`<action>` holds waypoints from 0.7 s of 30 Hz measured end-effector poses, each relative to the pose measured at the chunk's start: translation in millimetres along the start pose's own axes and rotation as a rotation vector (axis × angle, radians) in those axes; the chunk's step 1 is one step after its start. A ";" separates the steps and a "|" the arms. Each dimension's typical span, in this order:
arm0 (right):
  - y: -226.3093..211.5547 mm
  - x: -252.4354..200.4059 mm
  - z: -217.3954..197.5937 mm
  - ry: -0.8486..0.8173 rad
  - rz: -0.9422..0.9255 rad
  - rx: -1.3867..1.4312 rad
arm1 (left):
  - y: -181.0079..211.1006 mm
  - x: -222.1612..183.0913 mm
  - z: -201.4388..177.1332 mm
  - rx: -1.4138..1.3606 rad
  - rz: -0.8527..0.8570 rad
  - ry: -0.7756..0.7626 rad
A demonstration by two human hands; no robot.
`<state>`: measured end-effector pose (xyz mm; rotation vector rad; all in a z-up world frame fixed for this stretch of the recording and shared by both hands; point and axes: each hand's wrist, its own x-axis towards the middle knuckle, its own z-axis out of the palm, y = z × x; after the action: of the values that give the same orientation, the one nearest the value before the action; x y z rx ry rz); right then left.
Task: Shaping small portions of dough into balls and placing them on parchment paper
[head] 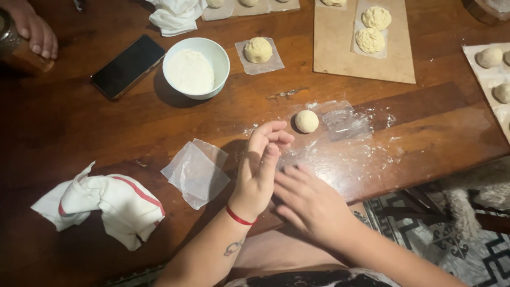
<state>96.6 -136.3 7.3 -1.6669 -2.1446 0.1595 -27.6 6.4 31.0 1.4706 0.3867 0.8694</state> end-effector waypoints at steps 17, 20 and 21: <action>21.0 -69.8 -33.3 0.211 0.307 0.238 | -3.5 1.3 -1.9 0.029 -0.081 0.041; 24.2 -80.9 -32.4 0.248 0.374 0.182 | -3.9 1.3 -2.0 0.043 -0.089 0.062; 26.5 -84.7 -30.2 0.236 0.354 0.122 | -3.7 1.3 -2.4 0.046 -0.086 0.067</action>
<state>148.8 -214.1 4.3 -1.8764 -1.6263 0.1814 -27.4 9.5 27.5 1.4586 0.5191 0.8473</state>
